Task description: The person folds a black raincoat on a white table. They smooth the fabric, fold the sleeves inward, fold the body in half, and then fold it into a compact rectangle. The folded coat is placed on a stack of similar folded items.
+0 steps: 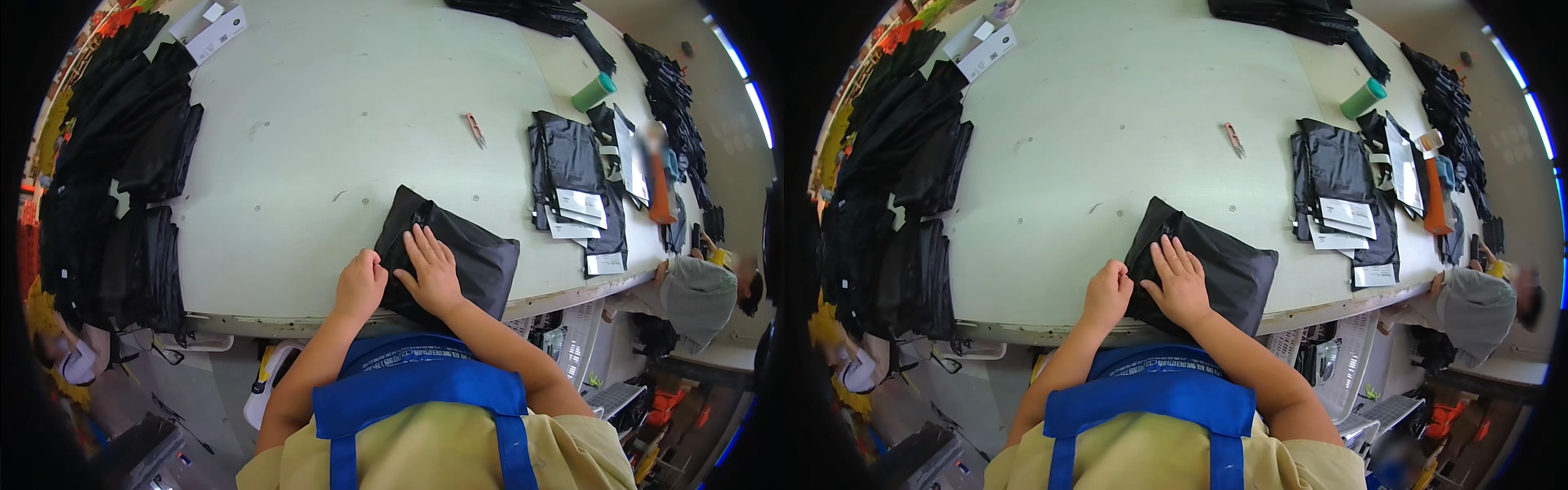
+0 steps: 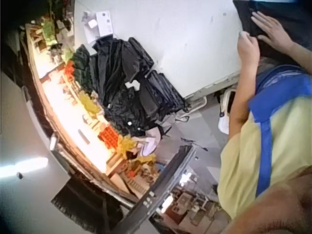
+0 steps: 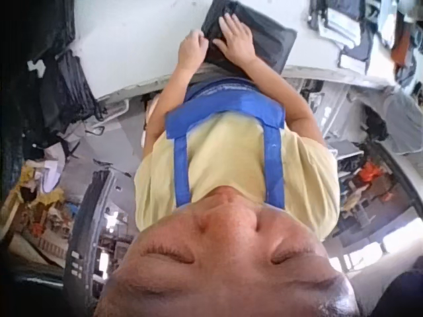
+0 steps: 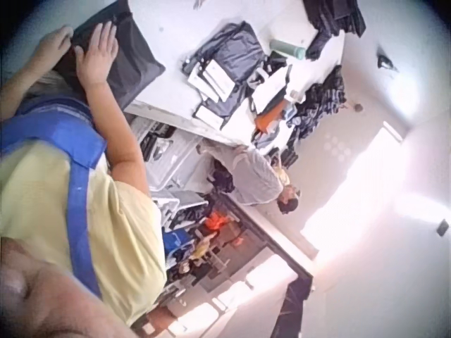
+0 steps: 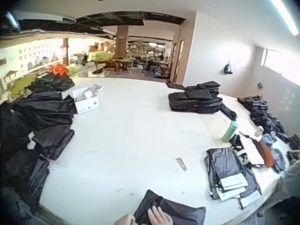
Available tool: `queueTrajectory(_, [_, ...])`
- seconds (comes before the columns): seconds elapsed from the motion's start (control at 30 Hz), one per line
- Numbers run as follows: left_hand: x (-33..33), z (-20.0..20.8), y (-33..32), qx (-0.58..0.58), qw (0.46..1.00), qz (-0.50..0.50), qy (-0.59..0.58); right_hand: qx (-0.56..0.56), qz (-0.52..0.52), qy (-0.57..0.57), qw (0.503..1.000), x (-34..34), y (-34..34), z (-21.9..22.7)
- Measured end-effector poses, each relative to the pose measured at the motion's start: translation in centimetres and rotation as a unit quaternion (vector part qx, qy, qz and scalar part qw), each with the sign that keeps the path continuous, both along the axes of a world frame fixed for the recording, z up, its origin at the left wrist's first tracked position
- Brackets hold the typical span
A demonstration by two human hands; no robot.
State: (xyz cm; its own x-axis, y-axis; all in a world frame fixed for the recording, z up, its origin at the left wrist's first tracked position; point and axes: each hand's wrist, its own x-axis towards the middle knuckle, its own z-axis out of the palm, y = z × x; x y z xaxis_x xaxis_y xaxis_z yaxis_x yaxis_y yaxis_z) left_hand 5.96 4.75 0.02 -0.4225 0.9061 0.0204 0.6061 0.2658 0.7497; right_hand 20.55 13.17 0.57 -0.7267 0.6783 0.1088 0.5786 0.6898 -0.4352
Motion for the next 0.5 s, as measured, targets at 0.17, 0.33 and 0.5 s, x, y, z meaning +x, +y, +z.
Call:
queueTrajectory(0.17, [0.6,0.1,-0.4,0.022,0.999,-0.001,-0.028,-0.07,-0.017,0.123,0.99,0.3,0.2,0.3])
queueTrajectory(0.33, [0.8,-0.4,-0.2,0.027,0.998,-0.013,0.064,-0.021,-0.07,0.082,0.994,1.5,1.6,-0.9])
queueTrajectory(0.5, [1.0,-1.2,0.5,-0.019,0.996,-0.001,0.089,-0.015,-0.004,-0.035,0.999,-0.2,2.3,-0.1])
